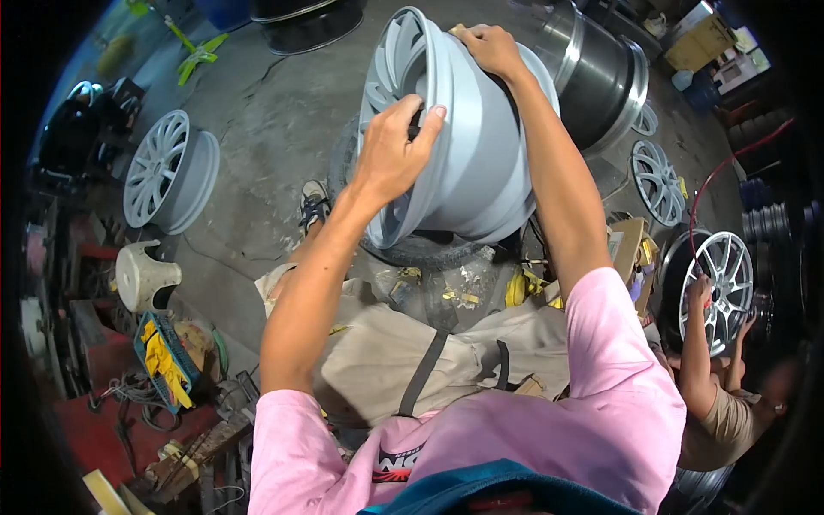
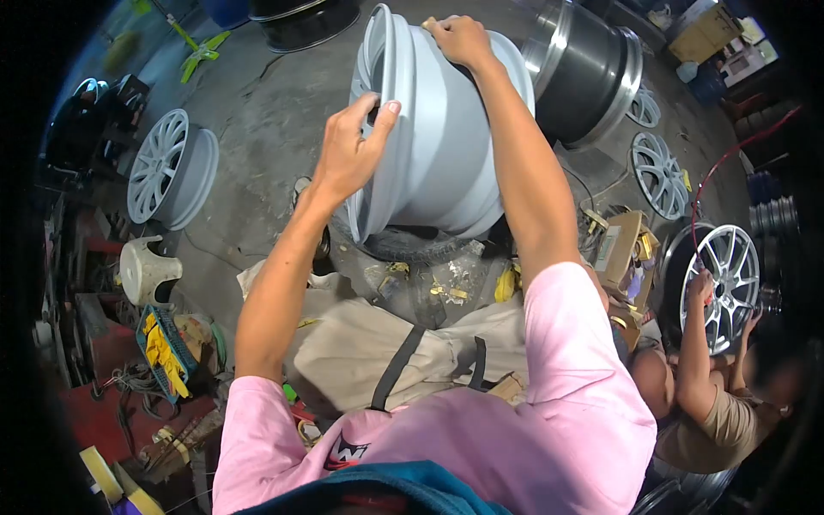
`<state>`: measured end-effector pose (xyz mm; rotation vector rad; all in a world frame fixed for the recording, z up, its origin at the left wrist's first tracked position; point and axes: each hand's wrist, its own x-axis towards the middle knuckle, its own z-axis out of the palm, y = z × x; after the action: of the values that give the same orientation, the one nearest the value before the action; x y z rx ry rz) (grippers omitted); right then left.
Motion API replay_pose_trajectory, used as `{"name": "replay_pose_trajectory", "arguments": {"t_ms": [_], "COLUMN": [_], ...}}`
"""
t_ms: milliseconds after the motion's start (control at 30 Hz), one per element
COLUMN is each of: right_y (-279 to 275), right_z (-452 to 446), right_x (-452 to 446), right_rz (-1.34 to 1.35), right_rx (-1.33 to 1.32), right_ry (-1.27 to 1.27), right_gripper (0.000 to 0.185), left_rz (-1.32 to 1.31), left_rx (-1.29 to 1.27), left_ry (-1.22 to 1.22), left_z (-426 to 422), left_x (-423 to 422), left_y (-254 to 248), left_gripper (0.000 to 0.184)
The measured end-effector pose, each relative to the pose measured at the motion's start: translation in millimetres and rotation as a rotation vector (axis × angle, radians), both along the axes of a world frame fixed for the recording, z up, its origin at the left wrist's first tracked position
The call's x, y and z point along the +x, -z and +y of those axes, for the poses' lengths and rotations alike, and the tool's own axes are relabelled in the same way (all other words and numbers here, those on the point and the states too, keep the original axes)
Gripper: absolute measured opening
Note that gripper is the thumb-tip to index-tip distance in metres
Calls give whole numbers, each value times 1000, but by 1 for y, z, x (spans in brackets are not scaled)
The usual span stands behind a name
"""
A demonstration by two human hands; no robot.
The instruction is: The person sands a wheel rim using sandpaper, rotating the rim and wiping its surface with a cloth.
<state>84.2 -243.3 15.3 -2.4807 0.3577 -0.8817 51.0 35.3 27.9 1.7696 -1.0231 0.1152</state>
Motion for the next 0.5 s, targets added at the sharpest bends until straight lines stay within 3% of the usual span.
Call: {"name": "replay_pose_trajectory", "arguments": {"t_ms": [67, 133, 200, 267, 300, 333, 400, 467, 500], "right_y": [1, 1, 42, 74, 85, 92, 54, 27, 1], "right_z": [10, 72, 118, 116, 93, 76, 58, 21, 2], "right_x": [-2, -62, -130, -202, -217, -232, -221, -172, -142], "right_rz": [-98, -111, -354, -241, -208, -164, -97, -97, 64], "right_rx": [-7, -25, -191, -416, -528, -635, -652, -542, -335], "right_ry": [-89, -33, -58, -126, -29, 76, 152, 151, 167], "right_gripper": [34, 30, 28, 35, 37, 39, 37, 30, 31], "left_rz": [-49, -23, 22, 117, 101, 120, 5, 75, 70], "left_rx": [-15, -6, 36, -40, 125, 129, 463, 445, 527], "left_ry": [1, 27, 41, 68, 47, 41, -17, -12, -17], "left_z": [3, 8, 14, 19, 28, 35, 41, 52, 56], "left_x": [1, 9, 12, 20, 30, 37, 57, 70, 75], "left_y": [-2, -5, -8, -2, -1, 9, 32, 71, 95], "left_gripper": [42, 38, 39, 44, 46, 46, 45, 49, 52]}}
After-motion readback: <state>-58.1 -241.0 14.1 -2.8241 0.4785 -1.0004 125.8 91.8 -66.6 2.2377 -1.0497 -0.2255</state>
